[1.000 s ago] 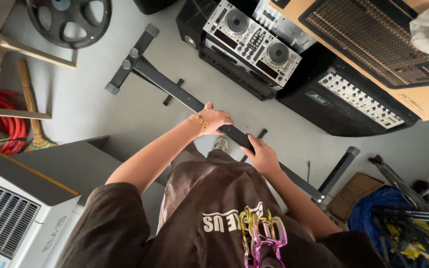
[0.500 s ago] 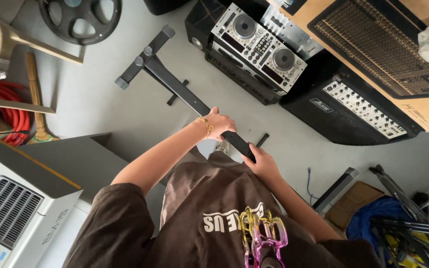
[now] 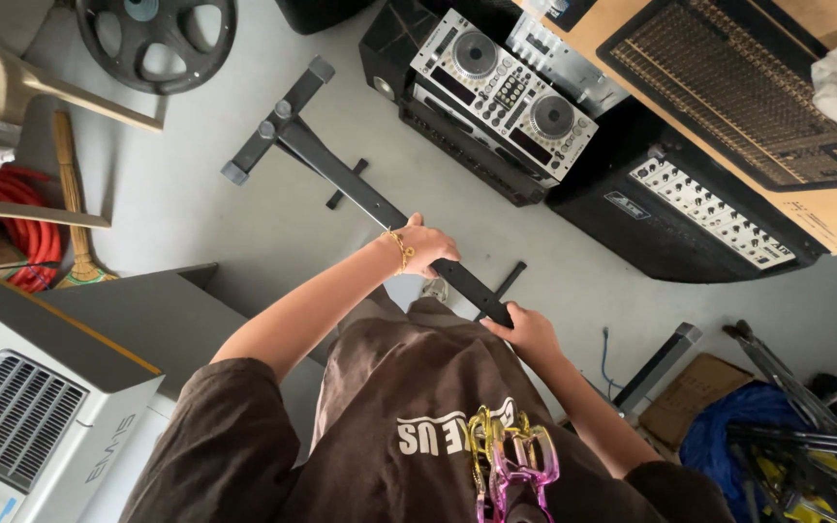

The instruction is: The person assembles a black metal frame by hand, aligning and joining two long bars with a central crossbar. They repeatedly adjust the fit and tighten the connection without using tools. The frame remains on the floor throughout the clip.

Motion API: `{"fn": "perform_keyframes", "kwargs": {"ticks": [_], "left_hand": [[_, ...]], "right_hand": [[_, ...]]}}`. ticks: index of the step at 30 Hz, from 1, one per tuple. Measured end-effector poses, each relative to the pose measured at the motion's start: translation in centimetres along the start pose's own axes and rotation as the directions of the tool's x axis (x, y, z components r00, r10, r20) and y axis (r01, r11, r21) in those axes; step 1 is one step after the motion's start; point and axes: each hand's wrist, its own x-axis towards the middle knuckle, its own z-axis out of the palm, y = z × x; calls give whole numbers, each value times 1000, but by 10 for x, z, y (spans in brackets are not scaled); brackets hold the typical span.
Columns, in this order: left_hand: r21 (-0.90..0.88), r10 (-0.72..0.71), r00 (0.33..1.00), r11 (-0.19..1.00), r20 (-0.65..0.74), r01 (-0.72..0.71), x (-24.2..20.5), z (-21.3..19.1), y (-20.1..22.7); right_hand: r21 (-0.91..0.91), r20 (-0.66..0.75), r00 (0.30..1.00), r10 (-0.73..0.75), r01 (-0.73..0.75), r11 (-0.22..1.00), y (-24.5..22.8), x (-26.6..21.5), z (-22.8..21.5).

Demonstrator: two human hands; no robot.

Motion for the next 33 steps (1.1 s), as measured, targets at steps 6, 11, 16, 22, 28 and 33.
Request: {"fn": "perform_keyframes", "kwargs": {"ticks": [6,11,16,22,28,33], "left_hand": [[-31,-27,999,999,32,28,-6,-9,0],[-1,-49,998,999,46,49,-8,-14,-5],[-4,-54,998,999,43,54,-8,-14,4],[18,-34,999,999,28,34,-5,-5,3],[25,-39,999,999,38,38,-6,-14,5],[-9,-77,996,997,48,78,-4,-9,0]], "right_hand": [[65,-30,998,-58,60,996,-9,3,-13],[22,-22,996,-84,85,996,-8,11,-15],[80,-3,998,-66,66,995,-4,5,-14],[142,19,1000,-25,22,990,3,5,-9],[31,36,999,-31,30,999,-3,6,-19],[9,49,998,-26,25,1000,-5,14,-27]]}}
